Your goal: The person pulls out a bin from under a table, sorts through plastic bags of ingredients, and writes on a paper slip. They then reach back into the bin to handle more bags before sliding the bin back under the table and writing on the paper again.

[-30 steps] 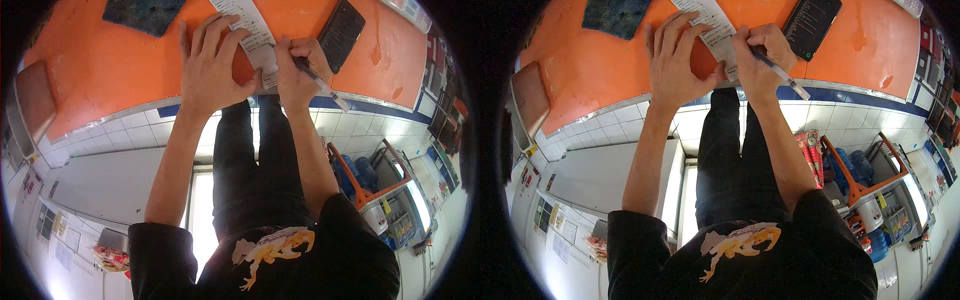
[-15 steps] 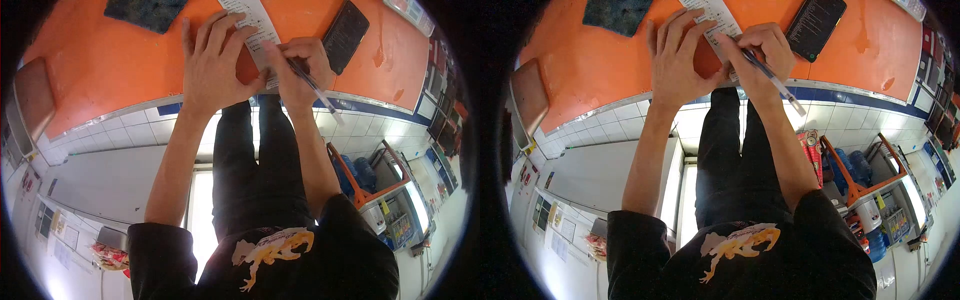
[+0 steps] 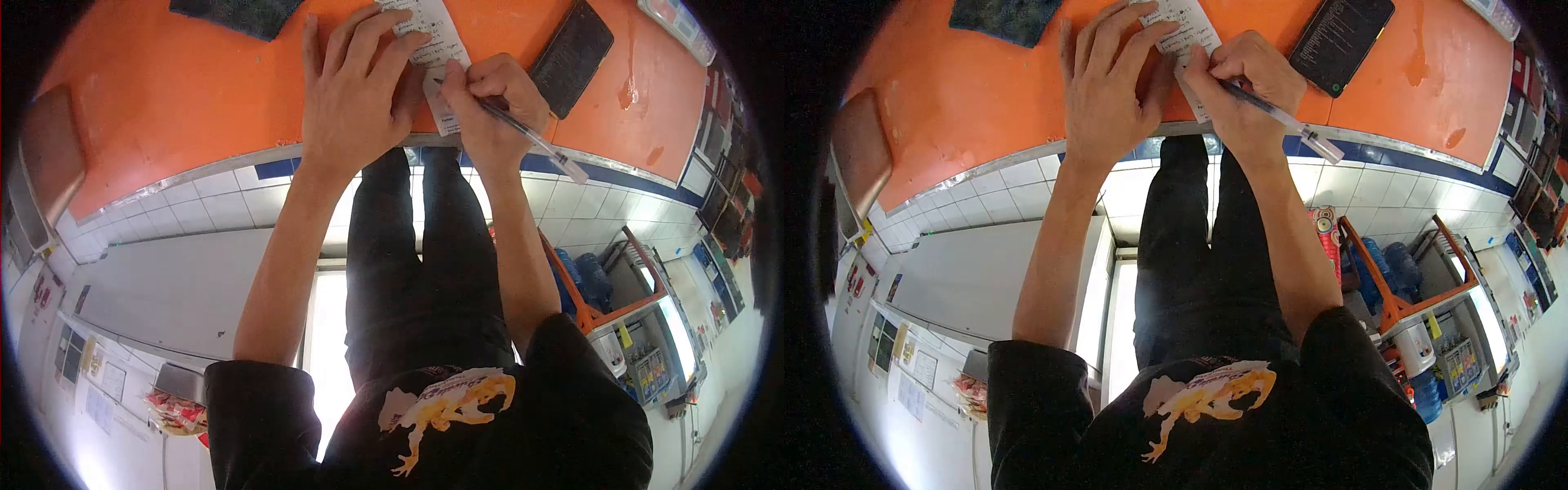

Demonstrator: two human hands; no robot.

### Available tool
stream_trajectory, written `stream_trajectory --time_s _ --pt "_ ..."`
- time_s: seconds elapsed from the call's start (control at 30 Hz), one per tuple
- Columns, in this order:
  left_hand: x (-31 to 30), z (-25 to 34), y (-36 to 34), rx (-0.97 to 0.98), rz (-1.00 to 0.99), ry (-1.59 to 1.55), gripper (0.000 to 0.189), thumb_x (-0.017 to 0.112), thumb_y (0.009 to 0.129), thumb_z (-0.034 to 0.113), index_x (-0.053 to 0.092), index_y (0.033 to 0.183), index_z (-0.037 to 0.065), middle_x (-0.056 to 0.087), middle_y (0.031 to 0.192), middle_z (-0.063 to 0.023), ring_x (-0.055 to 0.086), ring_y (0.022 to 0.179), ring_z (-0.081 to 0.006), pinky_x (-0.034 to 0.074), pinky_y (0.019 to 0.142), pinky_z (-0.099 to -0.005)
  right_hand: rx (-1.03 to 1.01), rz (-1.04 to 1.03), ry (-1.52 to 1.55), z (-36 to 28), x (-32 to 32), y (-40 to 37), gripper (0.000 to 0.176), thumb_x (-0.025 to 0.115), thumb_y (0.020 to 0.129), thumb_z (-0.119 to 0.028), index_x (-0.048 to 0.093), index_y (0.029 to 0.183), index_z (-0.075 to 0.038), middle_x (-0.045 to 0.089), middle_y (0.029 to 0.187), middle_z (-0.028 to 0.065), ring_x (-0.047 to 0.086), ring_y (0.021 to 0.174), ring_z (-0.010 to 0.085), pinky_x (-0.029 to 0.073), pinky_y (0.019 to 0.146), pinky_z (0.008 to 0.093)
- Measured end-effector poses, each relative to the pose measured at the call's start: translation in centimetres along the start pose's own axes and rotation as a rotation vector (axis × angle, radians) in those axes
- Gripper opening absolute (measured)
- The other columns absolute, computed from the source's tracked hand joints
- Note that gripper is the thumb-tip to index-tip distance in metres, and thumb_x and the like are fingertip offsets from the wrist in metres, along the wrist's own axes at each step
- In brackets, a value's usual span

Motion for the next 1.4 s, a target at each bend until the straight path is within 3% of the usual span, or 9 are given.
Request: stream_trajectory --time_s 0.17,0.3,0.37,0.53,0.67,0.93,1.07,1.13,1.4 --pt "-2.1 1.1 0.7 -0.075 -0.050 -0.122 0.059 0.084 0.073 0.033 0.067 0.125 0.010 0.055 0.142 -0.0121 0.049 0.140 -0.0377 0.020 0.123 -0.0686 0.092 0.017 -0.029 -0.2 -0.4 0.3 0.030 0.084 0.088 0.000 0.058 0.075 -0.006 0.069 0.076 0.0052 0.069 0.060 0.0100 0.049 0.054 0.0214" --pt "-2.6 1.0 1.0 -0.116 -0.113 -0.179 0.061 0.084 0.073 0.033 0.066 0.126 0.008 0.055 0.142 -0.0124 0.048 0.140 -0.0381 0.020 0.124 -0.0683 0.022 0.071 -0.018 -1.7 -0.8 1.2 0.031 0.084 0.088 0.001 0.058 0.073 -0.006 0.067 0.075 0.0046 0.068 0.061 0.0096 0.047 0.056 0.0208" --pt "-2.6 1.3 1.0 -0.127 -0.110 -0.193 0.062 0.084 0.072 0.032 0.066 0.126 0.008 0.055 0.142 -0.0123 0.048 0.140 -0.0381 0.020 0.124 -0.0683 0.138 0.078 0.045 0.2 0.2 0.2 0.031 0.083 0.088 0.004 0.056 0.073 -0.005 0.065 0.074 0.0039 0.067 0.061 0.0089 0.048 0.057 0.0211" --pt "-2.6 1.2 1.3 -0.146 -0.109 -0.219 0.063 0.085 0.067 0.027 0.067 0.124 0.009 0.054 0.142 -0.0112 0.047 0.141 -0.0373 0.019 0.124 -0.0690 0.179 0.041 0.114 1.1 0.4 -0.4 0.033 0.076 0.087 0.012 0.053 0.072 -0.005 0.062 0.074 0.0027 0.064 0.061 0.0082 0.048 0.054 0.0224" --pt "-2.6 1.1 1.2 -0.115 -0.035 -0.240 0.064 0.085 0.066 0.026 0.066 0.125 0.009 0.053 0.143 -0.0106 0.046 0.142 -0.0372 0.018 0.124 -0.0693 0.112 -0.009 0.041 0.6 0.4 0.0 0.034 0.077 0.085 0.013 0.052 0.072 -0.005 0.061 0.073 0.0026 0.062 0.060 0.0073 0.048 0.055 0.0221" --pt "-2.3 0.8 1.1 -0.108 -0.088 -0.248 0.066 0.085 0.066 0.028 0.066 0.125 0.008 0.053 0.144 -0.0103 0.046 0.142 -0.0374 0.017 0.124 -0.0697 0.026 0.019 -0.027 -0.3 0.7 0.5 0.032 0.080 0.082 0.011 0.054 0.072 -0.005 0.061 0.070 0.0022 0.054 0.061 0.0059 0.039 0.055 0.0228" --pt "-1.7 0.8 0.6 -0.109 -0.093 -0.230 0.065 0.085 0.065 0.028 0.066 0.125 0.008 0.054 0.143 -0.0103 0.046 0.142 -0.0376 0.018 0.124 -0.0696 0.084 0.012 0.013 0.5 0.7 0.1 0.032 0.080 0.081 0.010 0.055 0.072 -0.005 0.062 0.071 0.0025 0.055 0.061 0.0067 0.040 0.056 0.0226" --pt "-1.9 0.8 0.1 -0.113 0.051 -0.274 0.058 0.084 0.069 0.033 0.072 0.124 0.018 0.058 0.144 0.0008 0.046 0.144 -0.0274 0.017 0.128 -0.0679 0.069 0.033 -0.032 0.0 0.6 0.4 0.031 0.080 0.081 0.009 0.055 0.071 -0.006 0.062 0.071 0.0027 0.056 0.062 0.0069 0.040 0.056 0.0226" --pt "-1.6 0.5 -0.3 -0.112 0.049 -0.268 0.063 0.085 0.064 0.033 0.072 0.124 0.017 0.057 0.143 0.0007 0.047 0.143 -0.0257 0.019 0.127 -0.0683 0.104 0.048 -0.041 0.0 0.4 0.2 0.030 0.080 0.082 0.008 0.055 0.071 -0.006 0.062 0.071 0.0019 0.055 0.061 0.0064 0.039 0.054 0.0232"
Point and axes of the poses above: each hand's wrist, its own y-axis towards the middle knuckle, its own x-axis out of the palm, z = x × y, the point moved 7 cm from there along y, towards the middle knuckle
